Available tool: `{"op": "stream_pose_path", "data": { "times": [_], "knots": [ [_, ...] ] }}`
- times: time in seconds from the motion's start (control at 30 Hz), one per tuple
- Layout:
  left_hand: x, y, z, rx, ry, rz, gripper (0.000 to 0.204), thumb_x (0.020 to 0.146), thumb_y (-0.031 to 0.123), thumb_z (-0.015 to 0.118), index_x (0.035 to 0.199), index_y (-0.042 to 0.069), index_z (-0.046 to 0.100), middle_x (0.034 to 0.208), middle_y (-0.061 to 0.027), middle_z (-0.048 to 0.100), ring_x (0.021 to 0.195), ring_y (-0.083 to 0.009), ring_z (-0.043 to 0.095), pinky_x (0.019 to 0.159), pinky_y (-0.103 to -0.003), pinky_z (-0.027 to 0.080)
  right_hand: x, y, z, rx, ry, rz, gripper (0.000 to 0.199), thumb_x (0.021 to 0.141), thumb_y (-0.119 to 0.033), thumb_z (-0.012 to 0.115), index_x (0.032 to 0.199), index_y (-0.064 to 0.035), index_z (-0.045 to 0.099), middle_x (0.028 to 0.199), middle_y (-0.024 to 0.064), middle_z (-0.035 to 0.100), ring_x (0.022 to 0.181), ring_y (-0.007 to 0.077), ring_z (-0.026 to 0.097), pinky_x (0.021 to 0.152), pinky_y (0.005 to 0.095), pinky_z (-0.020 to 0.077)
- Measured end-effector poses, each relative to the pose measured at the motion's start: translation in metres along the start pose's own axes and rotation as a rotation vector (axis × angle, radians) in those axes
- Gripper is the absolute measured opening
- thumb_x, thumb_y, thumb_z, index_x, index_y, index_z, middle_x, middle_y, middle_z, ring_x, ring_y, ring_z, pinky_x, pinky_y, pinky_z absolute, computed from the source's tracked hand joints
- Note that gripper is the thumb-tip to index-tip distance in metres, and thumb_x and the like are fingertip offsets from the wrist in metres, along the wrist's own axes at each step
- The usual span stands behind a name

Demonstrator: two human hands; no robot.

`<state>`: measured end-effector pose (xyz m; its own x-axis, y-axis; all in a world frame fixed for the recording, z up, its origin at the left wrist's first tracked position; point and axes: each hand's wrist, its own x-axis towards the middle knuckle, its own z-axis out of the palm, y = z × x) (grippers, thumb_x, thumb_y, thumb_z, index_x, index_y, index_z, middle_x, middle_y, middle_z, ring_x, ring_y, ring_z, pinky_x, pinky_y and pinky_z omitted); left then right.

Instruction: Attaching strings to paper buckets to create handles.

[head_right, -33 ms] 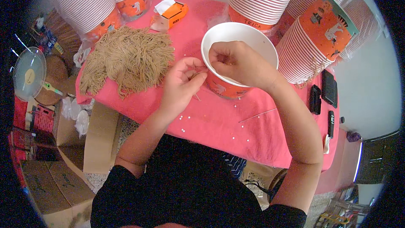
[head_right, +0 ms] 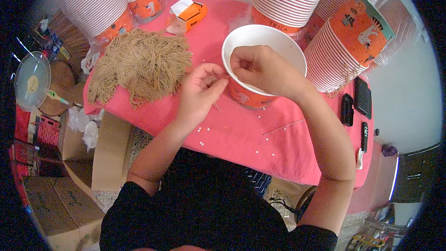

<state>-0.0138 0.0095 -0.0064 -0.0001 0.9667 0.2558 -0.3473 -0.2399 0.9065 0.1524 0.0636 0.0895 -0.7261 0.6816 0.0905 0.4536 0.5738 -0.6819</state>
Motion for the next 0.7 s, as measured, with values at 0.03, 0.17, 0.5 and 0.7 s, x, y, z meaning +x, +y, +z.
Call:
{"op": "stream_pose_path", "data": {
  "times": [0.03,0.17,0.5,0.7],
  "knots": [
    [0.001,0.000,-0.002,0.037,-0.005,0.008,0.016,0.086,-0.004,0.060,0.101,0.000,0.055,0.083,0.0002,0.058,0.067,-0.0023,0.051,0.054,-0.017,0.040,-0.001,0.001,0.000,-0.001,0.002,-0.012,0.001,0.083,-0.001,0.057,0.082,-0.0006,0.056,0.075,-0.0021,0.054,0.072,0.0062,0.052,0.068,0.0228,0.0441],
    [0.000,0.004,0.000,0.146,0.023,0.066,0.006,0.085,-0.002,0.062,0.091,-0.003,0.061,0.074,0.0006,0.061,0.065,-0.0026,0.055,0.056,-0.018,0.044,-0.003,0.001,-0.002,0.010,0.002,-0.021,0.001,0.083,-0.002,0.058,0.083,-0.0002,0.058,0.076,-0.0017,0.056,0.073,0.0065,0.053,0.069,0.0228,0.0443],
    [-0.001,0.001,0.000,0.249,0.037,0.132,0.005,0.082,-0.001,0.065,0.085,-0.002,0.061,0.071,0.0004,0.062,0.062,-0.0027,0.055,0.053,-0.019,0.043,-0.005,0.000,-0.003,0.022,-0.005,0.005,0.003,0.083,-0.001,0.058,0.085,0.0008,0.059,0.077,-0.0006,0.057,0.073,0.0068,0.054,0.069,0.0229,0.0450],
    [0.002,0.011,0.002,0.323,0.029,0.137,0.005,0.081,0.000,0.065,0.083,-0.002,0.061,0.070,-0.0002,0.062,0.061,-0.0026,0.056,0.053,-0.019,0.044,-0.005,-0.002,-0.003,0.007,-0.004,0.024,0.003,0.083,-0.001,0.058,0.085,0.0008,0.060,0.077,-0.0007,0.058,0.073,0.0066,0.054,0.069,0.0227,0.0453]
  ]
}}
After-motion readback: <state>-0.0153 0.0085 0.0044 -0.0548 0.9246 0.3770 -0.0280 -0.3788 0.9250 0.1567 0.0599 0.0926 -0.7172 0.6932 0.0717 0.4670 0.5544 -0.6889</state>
